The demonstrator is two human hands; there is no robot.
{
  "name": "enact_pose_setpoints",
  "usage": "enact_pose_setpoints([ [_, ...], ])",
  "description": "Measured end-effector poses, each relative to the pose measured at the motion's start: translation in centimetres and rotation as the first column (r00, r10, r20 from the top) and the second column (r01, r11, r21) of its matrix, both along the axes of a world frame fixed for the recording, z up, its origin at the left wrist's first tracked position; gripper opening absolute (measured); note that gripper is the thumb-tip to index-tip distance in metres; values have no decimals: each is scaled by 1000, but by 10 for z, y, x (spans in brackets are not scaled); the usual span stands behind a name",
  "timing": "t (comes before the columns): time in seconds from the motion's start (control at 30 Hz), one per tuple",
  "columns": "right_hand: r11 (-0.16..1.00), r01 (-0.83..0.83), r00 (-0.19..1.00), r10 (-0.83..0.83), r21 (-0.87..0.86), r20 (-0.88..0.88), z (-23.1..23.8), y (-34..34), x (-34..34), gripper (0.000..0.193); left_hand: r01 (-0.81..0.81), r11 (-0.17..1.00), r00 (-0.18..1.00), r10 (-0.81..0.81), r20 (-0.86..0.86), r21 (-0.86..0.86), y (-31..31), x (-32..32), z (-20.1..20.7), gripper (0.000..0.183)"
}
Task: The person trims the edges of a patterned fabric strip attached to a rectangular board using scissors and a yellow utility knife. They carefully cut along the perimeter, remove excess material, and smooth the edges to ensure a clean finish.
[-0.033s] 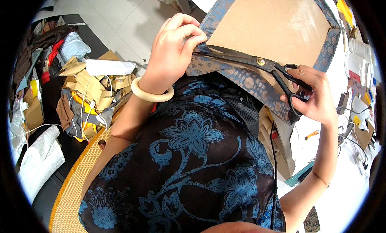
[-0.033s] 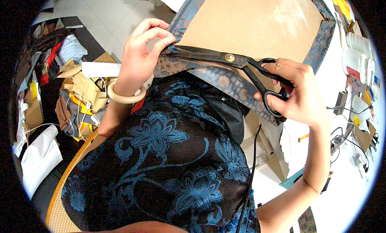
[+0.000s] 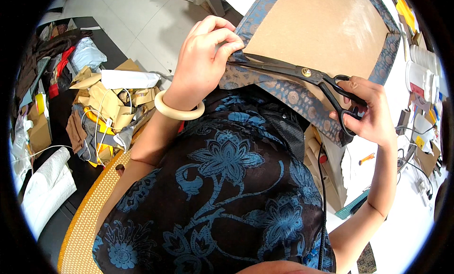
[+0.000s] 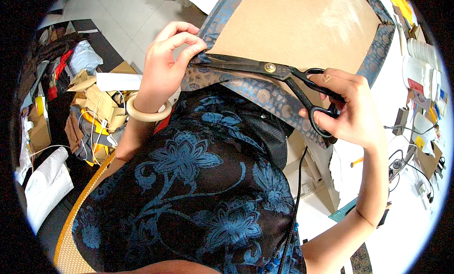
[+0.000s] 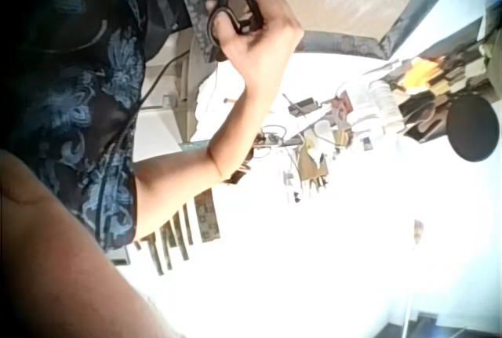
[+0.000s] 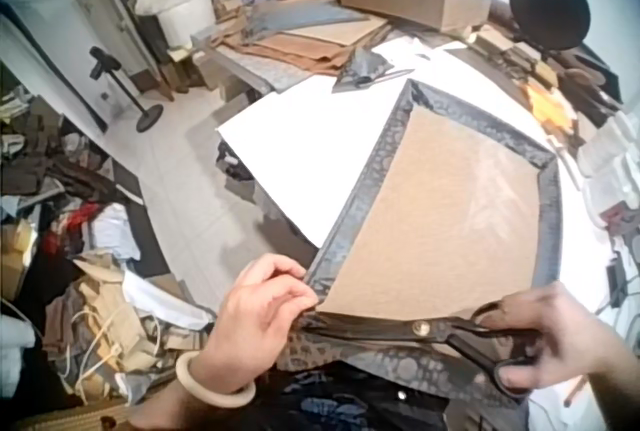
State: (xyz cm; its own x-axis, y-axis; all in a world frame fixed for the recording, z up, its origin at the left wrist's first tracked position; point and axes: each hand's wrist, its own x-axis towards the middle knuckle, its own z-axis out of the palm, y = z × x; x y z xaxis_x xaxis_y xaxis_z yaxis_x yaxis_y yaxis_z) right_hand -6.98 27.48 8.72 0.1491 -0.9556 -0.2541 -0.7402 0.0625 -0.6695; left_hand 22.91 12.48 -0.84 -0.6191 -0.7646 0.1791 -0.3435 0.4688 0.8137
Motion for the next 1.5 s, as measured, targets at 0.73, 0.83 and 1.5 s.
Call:
enact_pose_setpoints([
  [0.73, 992, -37, 996, 27, 122, 89, -10, -12, -10, 50, 37, 999, 998, -35, 58, -23, -6, 2, -1, 8],
  [0.83, 986, -42, 996, 28, 162, 88, -11, -13, -12, 49, 36, 999, 997, -34, 63, -32, -5, 2, -1, 8],
  [1.5, 985, -18, 987, -10, 170, 161, -11, -11, -5, 37, 45, 998, 997, -43, 63, -39, -6, 2, -2, 8],
])
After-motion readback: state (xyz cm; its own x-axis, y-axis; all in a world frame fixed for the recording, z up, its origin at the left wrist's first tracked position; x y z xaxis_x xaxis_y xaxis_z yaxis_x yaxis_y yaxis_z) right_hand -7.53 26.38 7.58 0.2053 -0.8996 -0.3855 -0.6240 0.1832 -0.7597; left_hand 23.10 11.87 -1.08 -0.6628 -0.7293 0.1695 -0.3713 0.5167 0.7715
